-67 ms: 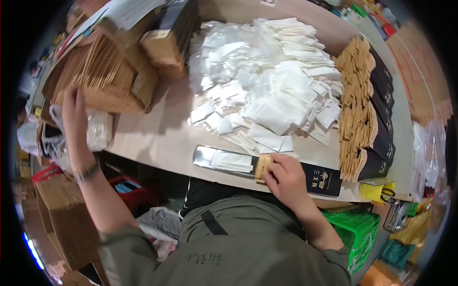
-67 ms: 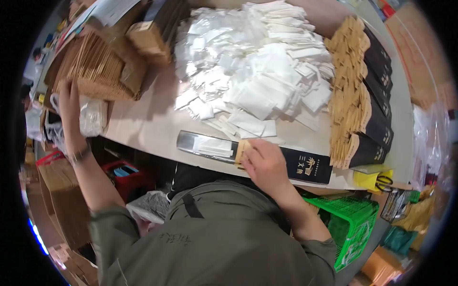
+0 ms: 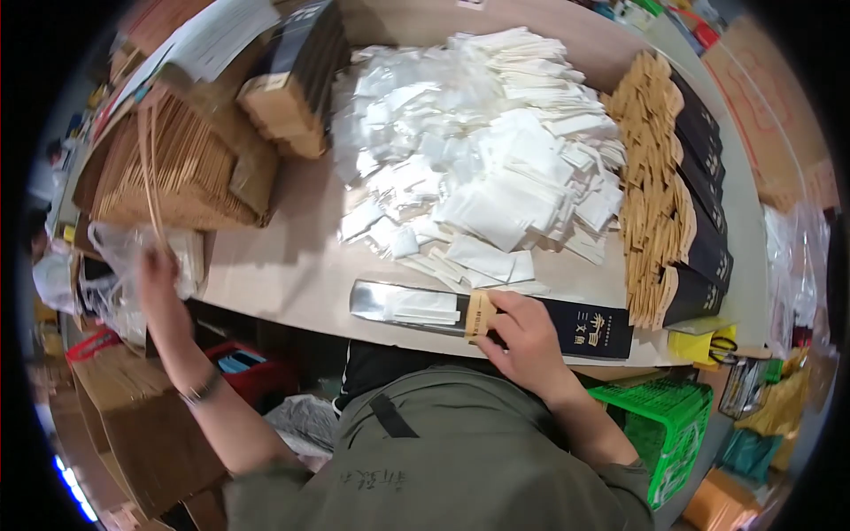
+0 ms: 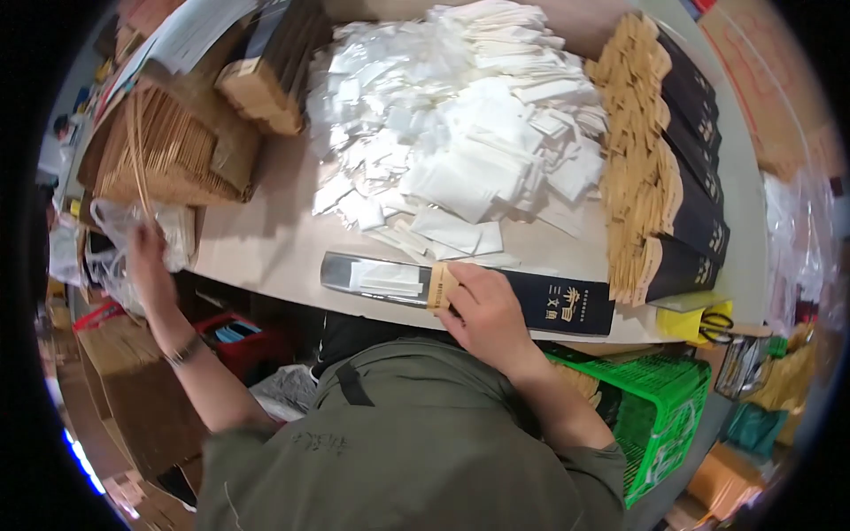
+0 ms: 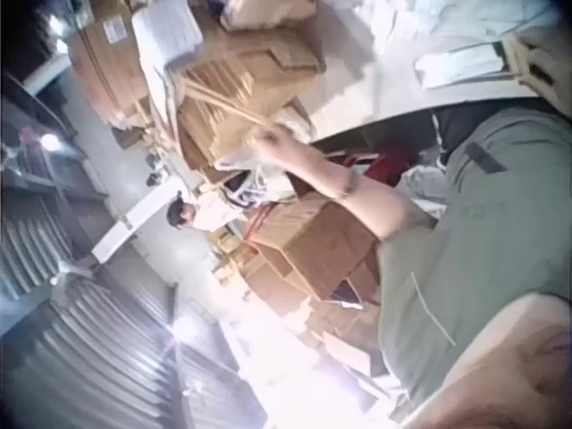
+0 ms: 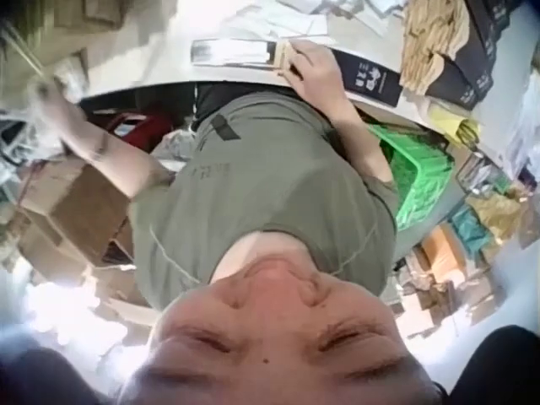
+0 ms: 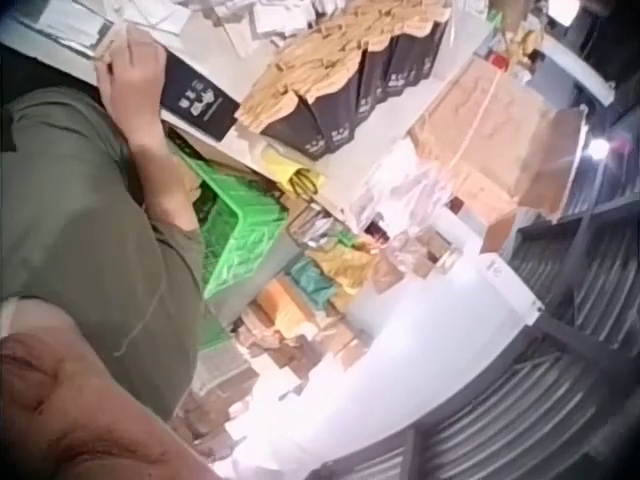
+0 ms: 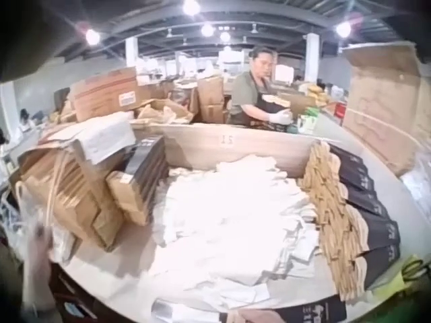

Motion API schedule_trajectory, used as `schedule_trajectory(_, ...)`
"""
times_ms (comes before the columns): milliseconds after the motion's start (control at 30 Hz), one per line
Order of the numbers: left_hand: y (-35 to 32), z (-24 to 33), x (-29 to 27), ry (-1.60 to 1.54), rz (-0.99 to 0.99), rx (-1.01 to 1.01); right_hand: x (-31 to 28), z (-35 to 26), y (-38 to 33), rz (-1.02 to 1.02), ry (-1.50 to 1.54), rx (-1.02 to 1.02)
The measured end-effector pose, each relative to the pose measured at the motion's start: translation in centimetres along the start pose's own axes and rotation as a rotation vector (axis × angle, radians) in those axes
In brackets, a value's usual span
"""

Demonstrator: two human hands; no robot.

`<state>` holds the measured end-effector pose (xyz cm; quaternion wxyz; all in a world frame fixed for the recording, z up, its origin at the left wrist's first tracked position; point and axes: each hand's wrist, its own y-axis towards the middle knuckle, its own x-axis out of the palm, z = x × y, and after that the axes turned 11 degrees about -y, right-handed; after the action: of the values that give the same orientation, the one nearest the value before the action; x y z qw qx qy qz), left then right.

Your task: Packing incense sticks into paper sleeves.

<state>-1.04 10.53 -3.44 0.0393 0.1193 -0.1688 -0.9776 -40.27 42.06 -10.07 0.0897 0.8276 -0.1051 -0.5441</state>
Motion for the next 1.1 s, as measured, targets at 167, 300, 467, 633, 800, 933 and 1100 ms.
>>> schedule_trajectory(167,-9.6,0.7,6.4,-0.077,-0.948,-0.415,-0.4,-0.7,1.9,-0.048,0.014,-0.099)
schedule_trajectory(300,-8.8,1.8,8.9,0.166,-1.016,-0.32,-0.1,0.0,1.8,-0.093,-0.032,-0.135)
schedule_trajectory(467,-14.5,1.8,15.6,0.035,-0.977,-0.029,1.3,-0.9,2.7,-0.05,0.029,-0.151)
schedule_trajectory(633,-16.6,1.9,18.0,0.109,-0.679,0.099,1.1,-1.7,2.7,-0.069,-0.066,-0.036)
schedule_trajectory(800,-18.9,5.1,20.7,0.0,-0.904,-0.211,1.5,-1.5,2.7,-0.048,-0.104,-0.065)
schedule_trajectory(933,-19.0,6.4,18.0,-0.065,-1.038,0.021,1.1,-1.7,2.3,-0.001,-0.095,-0.105)
schedule_trajectory(1100,-15.7,3.0,16.1,0.462,-1.033,0.565,-0.8,-3.7,3.4,-0.02,-0.127,-0.298)
